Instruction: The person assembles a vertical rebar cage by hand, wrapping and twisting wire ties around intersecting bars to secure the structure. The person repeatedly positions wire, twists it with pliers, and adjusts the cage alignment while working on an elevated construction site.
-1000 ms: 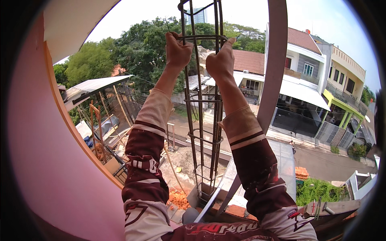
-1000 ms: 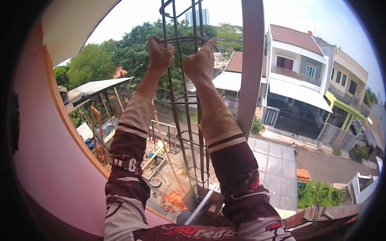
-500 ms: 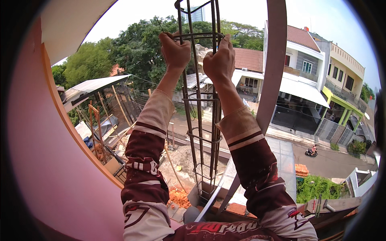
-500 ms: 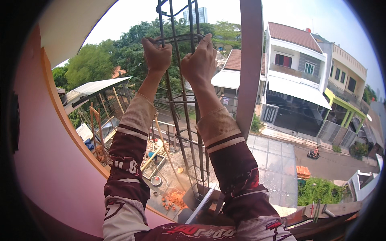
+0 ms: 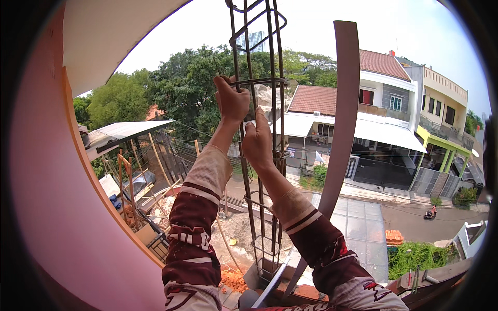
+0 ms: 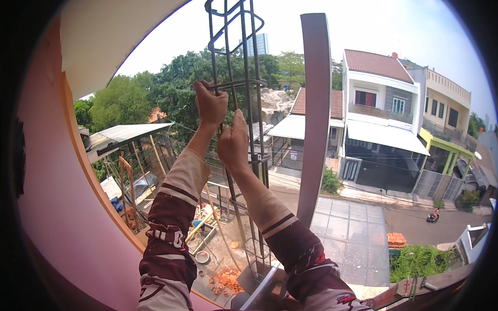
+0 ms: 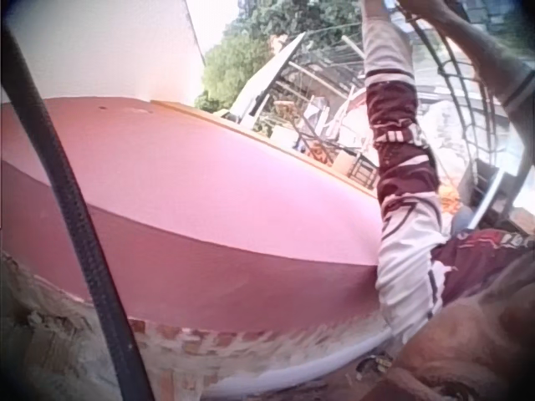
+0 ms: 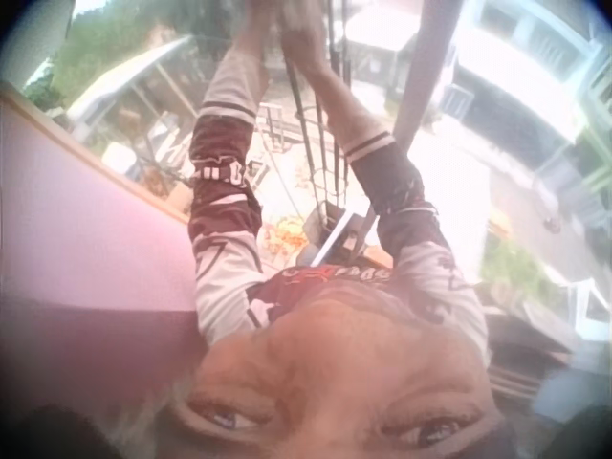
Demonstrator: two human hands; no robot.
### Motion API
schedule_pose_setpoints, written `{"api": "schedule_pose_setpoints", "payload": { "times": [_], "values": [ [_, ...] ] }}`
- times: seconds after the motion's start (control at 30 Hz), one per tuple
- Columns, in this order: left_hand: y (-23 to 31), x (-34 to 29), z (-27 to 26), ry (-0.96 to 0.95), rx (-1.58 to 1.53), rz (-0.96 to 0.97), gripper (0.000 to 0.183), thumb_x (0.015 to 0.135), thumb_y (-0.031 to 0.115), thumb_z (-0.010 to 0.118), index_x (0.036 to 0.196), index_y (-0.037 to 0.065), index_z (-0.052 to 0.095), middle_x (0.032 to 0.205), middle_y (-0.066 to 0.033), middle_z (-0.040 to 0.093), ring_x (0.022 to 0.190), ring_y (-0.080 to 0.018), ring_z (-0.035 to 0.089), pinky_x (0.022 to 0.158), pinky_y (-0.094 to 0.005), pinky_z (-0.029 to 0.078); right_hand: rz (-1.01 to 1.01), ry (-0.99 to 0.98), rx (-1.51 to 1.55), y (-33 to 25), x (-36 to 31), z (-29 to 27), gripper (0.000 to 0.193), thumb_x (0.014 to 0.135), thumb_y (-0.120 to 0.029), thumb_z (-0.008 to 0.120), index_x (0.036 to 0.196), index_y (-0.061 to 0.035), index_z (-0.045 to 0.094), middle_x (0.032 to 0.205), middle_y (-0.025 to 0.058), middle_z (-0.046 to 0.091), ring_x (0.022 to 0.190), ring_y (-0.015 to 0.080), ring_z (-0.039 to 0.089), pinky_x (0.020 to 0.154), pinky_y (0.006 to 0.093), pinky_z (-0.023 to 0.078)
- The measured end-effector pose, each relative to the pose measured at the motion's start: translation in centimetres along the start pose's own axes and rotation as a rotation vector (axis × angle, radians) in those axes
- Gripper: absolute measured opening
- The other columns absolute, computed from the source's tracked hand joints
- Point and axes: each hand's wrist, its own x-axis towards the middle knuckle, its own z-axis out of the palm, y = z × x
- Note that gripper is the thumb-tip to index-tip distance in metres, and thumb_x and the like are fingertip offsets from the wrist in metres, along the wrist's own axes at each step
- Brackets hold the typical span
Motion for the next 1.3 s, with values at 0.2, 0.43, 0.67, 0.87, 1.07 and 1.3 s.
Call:
{"api": "schedule_pose_setpoints", "payload": {
  "times": [0.2, 0.43, 0.67, 0.87, 1.07, 1.3],
  "values": [
    [-0.5, 0.0, 0.9, -0.044, 0.032, -0.090, 0.036, 0.078, -0.001, 0.057, 0.102, 0.004, 0.030, 0.089, -0.0222, 0.059, 0.083, -0.0430, 0.063, 0.078, -0.0433, 0.048, -0.003, -0.172, -0.326, 0.8, 0.6, -0.2, 0.077, 0.077, 0.000, 0.049, 0.144, 0.0193, 0.014, 0.148, 0.0411, 0.021, 0.143, 0.0478, 0.020, 0.119, 0.0436, 0.018],
    [-3.2, 0.4, 3.0, 0.056, -0.142, -0.400, 0.043, 0.076, 0.003, 0.063, 0.111, -0.001, 0.038, 0.102, -0.0221, 0.056, 0.089, -0.0372, 0.062, 0.081, -0.0429, 0.049, 0.012, -0.314, -0.522, -0.3, 1.8, -1.0, 0.094, 0.078, -0.017, 0.074, 0.140, 0.0231, 0.015, 0.145, 0.0419, 0.028, 0.136, 0.0476, 0.035, 0.112, 0.0417, 0.034],
    [-3.1, 0.9, 2.4, 0.039, -0.229, -0.589, 0.058, 0.079, -0.004, 0.063, 0.126, -0.007, 0.029, 0.089, -0.0139, 0.055, 0.072, -0.0169, 0.058, 0.059, -0.0300, 0.049, -0.084, -0.229, -0.526, 1.1, 1.6, 0.0, 0.085, 0.077, -0.007, 0.067, 0.139, 0.0247, 0.019, 0.126, 0.0397, 0.043, 0.115, 0.0458, 0.052, 0.095, 0.0423, 0.047],
    [-2.9, 0.6, 1.5, -0.013, -0.128, -0.436, 0.040, 0.077, 0.007, 0.065, 0.109, -0.001, 0.044, 0.101, -0.0209, 0.058, 0.087, -0.0317, 0.063, 0.082, -0.0400, 0.049, -0.191, -0.162, -0.530, 1.7, 1.6, 0.7, 0.083, 0.073, -0.005, 0.066, 0.136, 0.0271, 0.021, 0.119, 0.0462, 0.049, 0.097, 0.0479, 0.063, 0.081, 0.0447, 0.054],
    [0.9, 0.3, 0.1, -0.105, 0.075, -0.259, 0.035, 0.077, 0.003, 0.057, 0.112, 0.000, 0.052, 0.096, -0.0218, 0.066, 0.090, -0.0350, 0.068, 0.086, -0.0437, 0.050, -0.253, -0.104, -0.484, 2.2, 1.8, 1.1, 0.037, 0.068, 0.000, 0.063, 0.100, 0.0176, 0.056, 0.086, 0.0364, 0.062, 0.081, 0.0469, 0.065, 0.075, 0.0487, 0.054],
    [-0.9, 1.0, -0.3, -0.139, -0.078, -0.161, 0.049, 0.078, 0.002, 0.056, 0.126, -0.002, 0.050, 0.091, -0.0167, 0.066, 0.078, -0.0262, 0.067, 0.076, -0.0382, 0.052, -0.223, -0.215, -0.447, 1.7, 2.1, 1.0, 0.046, 0.067, 0.001, 0.061, 0.108, 0.0189, 0.053, 0.088, 0.0364, 0.062, 0.080, 0.0462, 0.065, 0.072, 0.0487, 0.054]
  ]
}}
